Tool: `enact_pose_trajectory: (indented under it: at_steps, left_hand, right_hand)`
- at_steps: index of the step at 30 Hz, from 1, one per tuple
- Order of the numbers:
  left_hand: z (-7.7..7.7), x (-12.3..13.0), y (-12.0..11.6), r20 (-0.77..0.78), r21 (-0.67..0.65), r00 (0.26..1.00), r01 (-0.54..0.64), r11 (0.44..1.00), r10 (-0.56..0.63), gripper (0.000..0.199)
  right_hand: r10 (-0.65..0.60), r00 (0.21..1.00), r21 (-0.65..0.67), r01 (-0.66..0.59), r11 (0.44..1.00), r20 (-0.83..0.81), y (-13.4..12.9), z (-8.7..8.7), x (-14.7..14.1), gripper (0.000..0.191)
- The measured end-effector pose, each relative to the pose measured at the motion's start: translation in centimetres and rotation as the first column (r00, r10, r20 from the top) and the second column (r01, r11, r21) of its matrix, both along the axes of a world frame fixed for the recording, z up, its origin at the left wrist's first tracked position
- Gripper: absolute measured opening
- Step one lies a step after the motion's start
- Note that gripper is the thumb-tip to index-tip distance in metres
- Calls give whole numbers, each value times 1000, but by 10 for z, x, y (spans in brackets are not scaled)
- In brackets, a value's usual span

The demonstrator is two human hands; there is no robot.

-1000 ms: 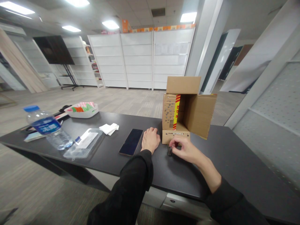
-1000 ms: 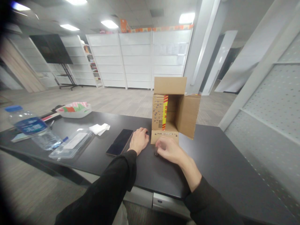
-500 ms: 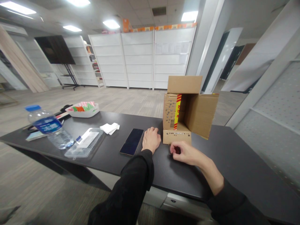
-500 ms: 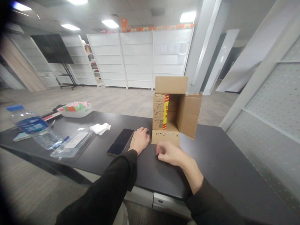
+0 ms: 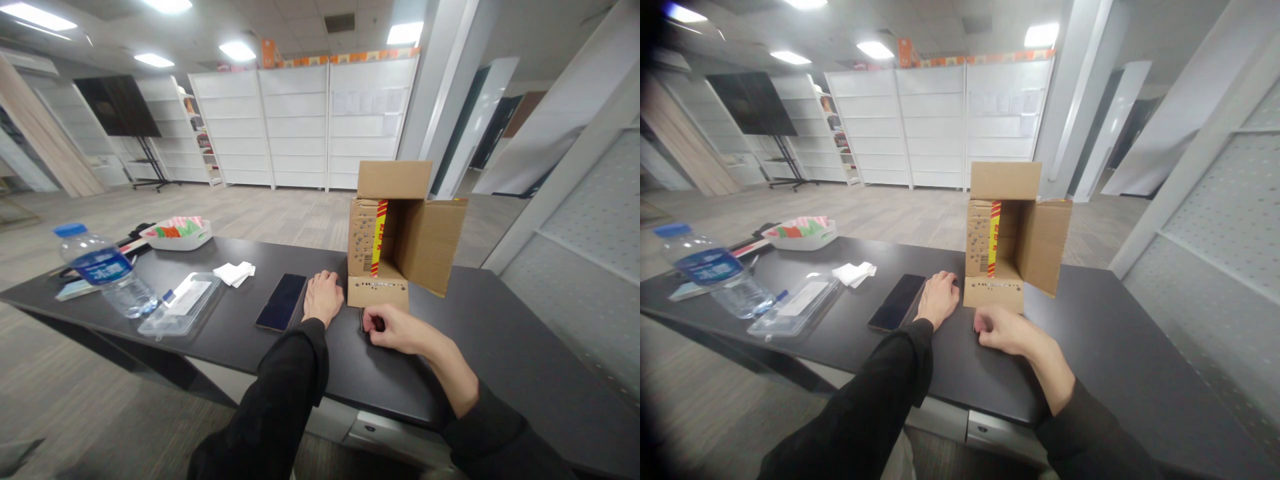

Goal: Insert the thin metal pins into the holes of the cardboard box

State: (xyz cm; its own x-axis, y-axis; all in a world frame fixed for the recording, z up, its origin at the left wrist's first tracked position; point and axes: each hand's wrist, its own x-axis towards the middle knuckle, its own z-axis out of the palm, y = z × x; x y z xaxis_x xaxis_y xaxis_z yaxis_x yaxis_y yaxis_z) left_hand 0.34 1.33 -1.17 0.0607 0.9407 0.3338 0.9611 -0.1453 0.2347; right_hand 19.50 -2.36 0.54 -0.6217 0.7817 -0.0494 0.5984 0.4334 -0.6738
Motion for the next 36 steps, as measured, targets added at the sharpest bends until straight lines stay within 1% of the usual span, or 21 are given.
enact_pose_trajectory:
  at_steps: [15, 29, 32, 36]
  left_hand:
    - [2, 1, -1, -5, -23, 1000, -7, 1000, 7, 26]
    - [5, 1, -2, 6, -50, 1000, -12, 999, 12, 27]
    - [5, 1, -2, 7, -47, 1000, -6, 999, 7, 27]
    - [4, 1, -2, 2, -43, 1000, -10, 999, 10, 26]
  right_hand:
    - [-3, 1000, -11, 3, 1000, 8, -1, 4, 0, 12]
    - [11, 999, -24, -12, 1000, -35, 0, 1, 1, 10]
    - [4, 999, 9, -3, 1000, -36, -1, 2, 1, 8]
    - [-67, 996, 124, 75, 990, -64, 0, 7, 0, 6]
